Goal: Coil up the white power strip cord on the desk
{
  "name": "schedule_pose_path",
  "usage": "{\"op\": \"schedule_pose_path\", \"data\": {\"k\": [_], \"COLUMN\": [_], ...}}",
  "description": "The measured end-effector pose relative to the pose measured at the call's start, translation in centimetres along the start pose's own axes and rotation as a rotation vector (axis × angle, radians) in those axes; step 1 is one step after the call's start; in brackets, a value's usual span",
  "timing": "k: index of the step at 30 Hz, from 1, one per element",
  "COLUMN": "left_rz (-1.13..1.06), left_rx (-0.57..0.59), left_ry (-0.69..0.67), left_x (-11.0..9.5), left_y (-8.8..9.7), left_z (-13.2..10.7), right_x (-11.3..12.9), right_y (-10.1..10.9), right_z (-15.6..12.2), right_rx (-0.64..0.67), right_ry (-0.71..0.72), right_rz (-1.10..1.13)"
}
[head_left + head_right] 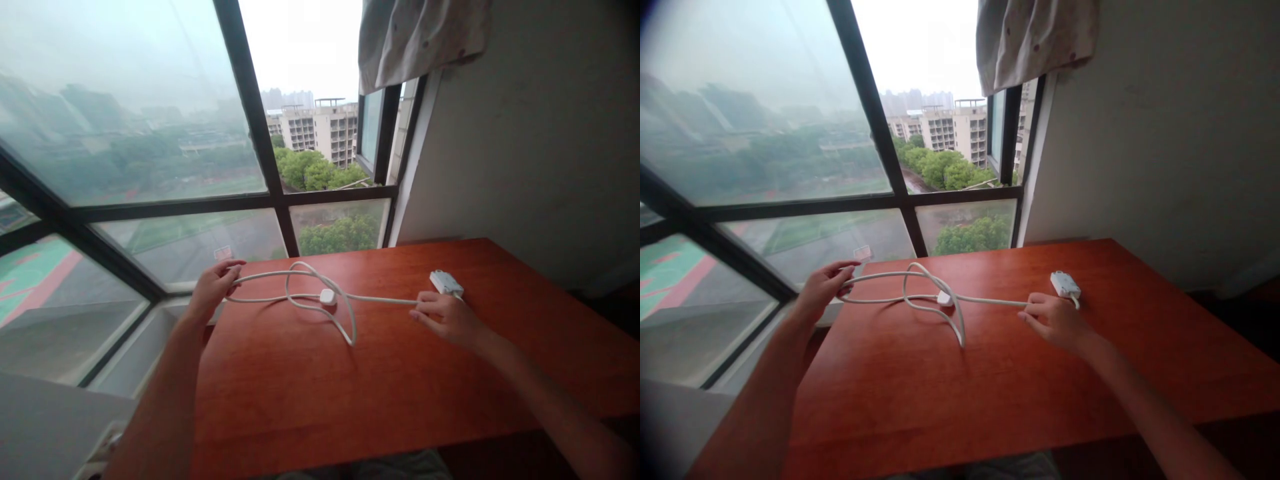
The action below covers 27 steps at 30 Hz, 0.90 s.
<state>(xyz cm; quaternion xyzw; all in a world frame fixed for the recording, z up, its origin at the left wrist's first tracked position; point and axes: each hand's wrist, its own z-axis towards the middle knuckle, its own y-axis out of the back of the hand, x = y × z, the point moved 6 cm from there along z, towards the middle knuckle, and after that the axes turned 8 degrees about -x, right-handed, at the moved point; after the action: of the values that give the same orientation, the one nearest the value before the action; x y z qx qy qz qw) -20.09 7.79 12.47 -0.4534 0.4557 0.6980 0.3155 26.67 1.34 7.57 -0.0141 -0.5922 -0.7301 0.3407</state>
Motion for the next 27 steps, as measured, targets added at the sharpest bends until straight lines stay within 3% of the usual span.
{"op": "schedule_pose_path", "data": {"k": [4, 8, 13, 16, 18, 22, 27], "left_rz": [0.083, 0.167, 0.218, 0.279, 0.253, -0.080, -0.564], "left_rx": [0.174, 0.341, 0.601, 0.836, 0.923, 0.919, 0.887], "left_ry": [0.010, 0.080, 0.193, 0.214, 0.225, 0.342, 0.357], "left_x": [1.0, 3.6, 5.9, 4.7, 3.1, 0.2, -0.9], "left_y": [-0.6, -0.9, -2.1, -3.5, -4.2, -5.2, -7.4], "left_z": [-0.3, -1.3, -3.6, -5.5, -6.7, -8.3, -9.1], "right_x": [-1.3, -2.7, -5.6, -6.6, -7.0, -7.5, -8.0], "right_y": [1.4, 2.1, 1.1, 0.5, 0.1, -1.1, -2.9], "right_z": [0.3, 0.2, 0.3, 1.2, 2.2, 4.6, 6.9], "right_rx": [-0.170, -0.257, -0.090, -0.047, -0.063, -0.107, -0.199], "right_ry": [-0.043, -0.038, -0.110, -0.215, -0.289, -0.450, -0.565], "right_rz": [-0.195, -0.297, -0.460, -0.528, -0.566, -0.622, -0.617]}}
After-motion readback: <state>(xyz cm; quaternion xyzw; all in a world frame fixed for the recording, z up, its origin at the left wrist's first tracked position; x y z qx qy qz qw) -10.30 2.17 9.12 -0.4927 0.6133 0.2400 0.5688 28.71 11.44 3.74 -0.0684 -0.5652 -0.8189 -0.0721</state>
